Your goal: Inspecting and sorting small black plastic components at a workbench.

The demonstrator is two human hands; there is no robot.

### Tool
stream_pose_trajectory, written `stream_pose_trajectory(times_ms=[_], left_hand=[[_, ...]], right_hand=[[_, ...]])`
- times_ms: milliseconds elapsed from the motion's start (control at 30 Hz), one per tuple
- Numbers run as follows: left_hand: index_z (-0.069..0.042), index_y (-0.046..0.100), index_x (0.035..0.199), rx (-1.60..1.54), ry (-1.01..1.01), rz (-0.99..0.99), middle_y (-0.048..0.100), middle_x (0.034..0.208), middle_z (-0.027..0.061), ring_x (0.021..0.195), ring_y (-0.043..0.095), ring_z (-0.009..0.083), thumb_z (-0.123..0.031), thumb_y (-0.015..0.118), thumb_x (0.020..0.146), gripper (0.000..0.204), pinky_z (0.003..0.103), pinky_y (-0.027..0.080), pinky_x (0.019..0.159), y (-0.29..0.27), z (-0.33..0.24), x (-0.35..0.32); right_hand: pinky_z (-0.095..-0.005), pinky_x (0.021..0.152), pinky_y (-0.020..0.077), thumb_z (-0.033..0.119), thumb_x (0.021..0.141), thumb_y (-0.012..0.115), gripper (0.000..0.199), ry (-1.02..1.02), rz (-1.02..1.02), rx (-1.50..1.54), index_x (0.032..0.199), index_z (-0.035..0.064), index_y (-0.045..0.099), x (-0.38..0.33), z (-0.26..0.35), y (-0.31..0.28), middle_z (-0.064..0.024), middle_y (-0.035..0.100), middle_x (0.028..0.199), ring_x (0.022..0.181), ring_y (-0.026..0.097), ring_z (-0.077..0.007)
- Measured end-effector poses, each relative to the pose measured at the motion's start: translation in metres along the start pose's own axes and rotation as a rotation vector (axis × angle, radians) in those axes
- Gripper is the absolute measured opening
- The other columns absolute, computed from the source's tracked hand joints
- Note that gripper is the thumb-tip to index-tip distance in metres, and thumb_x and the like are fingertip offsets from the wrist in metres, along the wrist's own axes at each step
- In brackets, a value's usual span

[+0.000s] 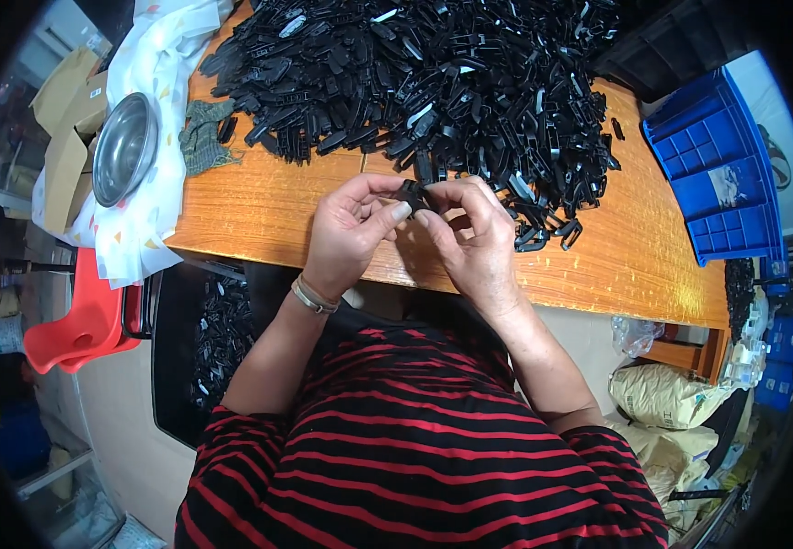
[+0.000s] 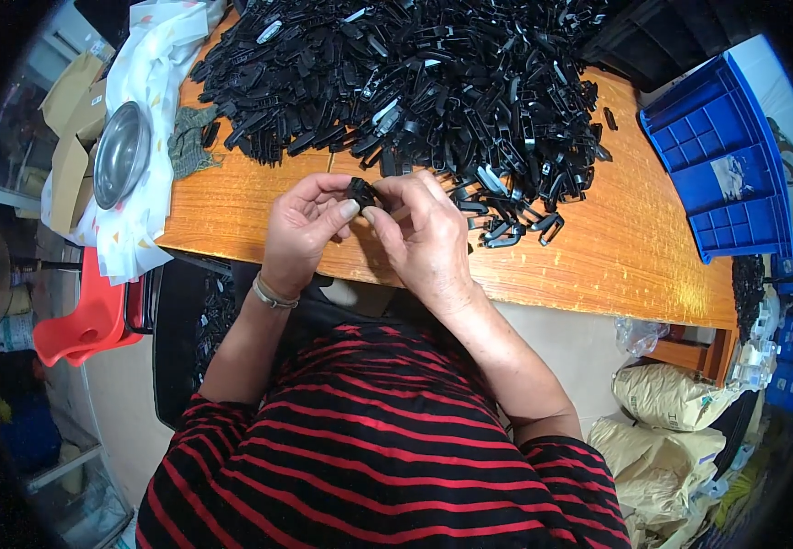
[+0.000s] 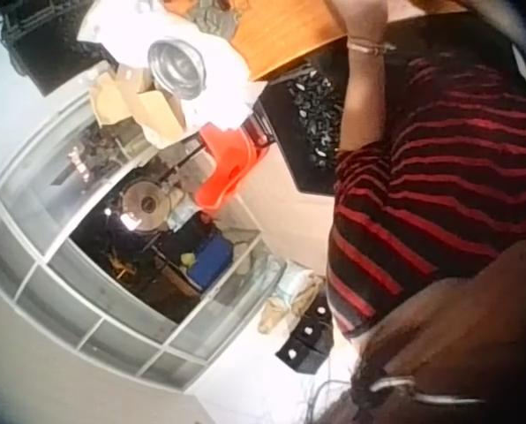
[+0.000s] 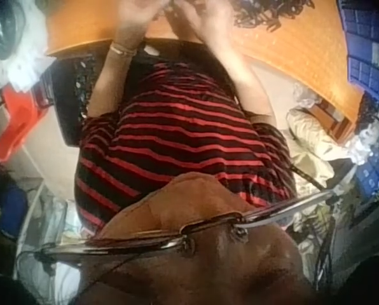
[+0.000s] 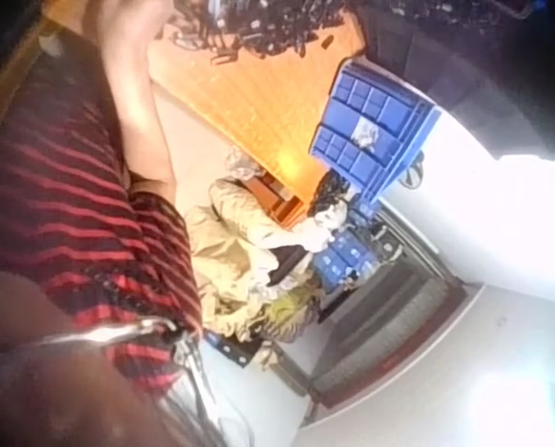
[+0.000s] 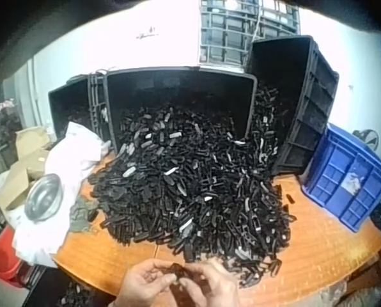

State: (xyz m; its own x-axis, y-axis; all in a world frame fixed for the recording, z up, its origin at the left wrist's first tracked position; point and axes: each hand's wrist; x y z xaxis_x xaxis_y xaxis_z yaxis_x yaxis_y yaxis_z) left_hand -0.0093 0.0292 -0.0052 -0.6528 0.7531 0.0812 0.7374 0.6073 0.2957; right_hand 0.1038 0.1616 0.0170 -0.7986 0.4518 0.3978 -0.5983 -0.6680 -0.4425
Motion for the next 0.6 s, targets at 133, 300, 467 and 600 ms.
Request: stream_pose_trajectory(times_ms=[133,300,467,600], left_hand=[[0.004,0.061,0.118,-0.026,0.006,-0.058,0.068,0.090,0.0010,0.070,0.057,0.0016,-0.005,0.062,0.094,0.026,0.016,0.047,0.061,0.011,0.003,-0.006],[0.001,0.061,0.121,0.163,0.054,-0.104,0.065,0.089,-0.0007,0.066,0.053,0.0006,-0.007,0.057,0.097,0.026,0.015,0.043,0.058,0.024,0.003,-0.017],[-0.001,0.058,0.104,-0.026,-0.016,-0.110,0.062,0.085,0.0009,0.070,0.056,0.0036,-0.013,0.045,0.103,0.018,0.016,0.045,0.062,0.021,0.005,-0.017],[-0.002,0.056,0.098,0.059,-0.080,-0.028,0.062,0.082,0.0035,0.072,0.059,0.0091,-0.025,0.044,0.104,0.026,0.022,0.047,0.068,0.009,0.002,-0.021]], right_hand=[[-0.0234,0.057,0.0531,-0.003,0.077,0.075,0.026,-0.064,-0.026,-0.009,0.099,0.0008,0.062,-0.001,-0.002,0.004,-0.0097,0.061,0.093,0.076,0.064,-0.0161],[-0.0323,0.065,0.0518,-0.002,0.070,0.077,0.036,-0.197,-0.091,-0.168,0.102,0.0016,0.061,-0.011,-0.008,0.016,-0.0121,0.059,0.092,0.078,0.062,-0.0269],[-0.0374,0.066,0.0520,0.013,0.075,0.079,0.050,-0.084,-0.063,-0.052,0.118,0.0030,0.055,-0.020,-0.011,0.036,-0.0133,0.060,0.088,0.077,0.064,-0.0315],[-0.0407,0.058,0.0507,0.019,0.082,0.075,0.042,-0.025,-0.046,0.065,0.116,0.0051,0.056,-0.033,-0.006,0.052,-0.0129,0.060,0.076,0.067,0.064,-0.0355]])
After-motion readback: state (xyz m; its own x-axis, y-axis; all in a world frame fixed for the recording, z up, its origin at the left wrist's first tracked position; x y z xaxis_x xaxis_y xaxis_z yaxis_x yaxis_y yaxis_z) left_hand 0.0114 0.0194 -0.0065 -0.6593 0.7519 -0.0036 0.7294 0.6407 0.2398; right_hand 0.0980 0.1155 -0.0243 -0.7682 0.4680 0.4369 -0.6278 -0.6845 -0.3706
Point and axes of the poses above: each hand's wrist, its own x-axis towards the middle knuckle, its own y-axis out of the palm, z = x × y
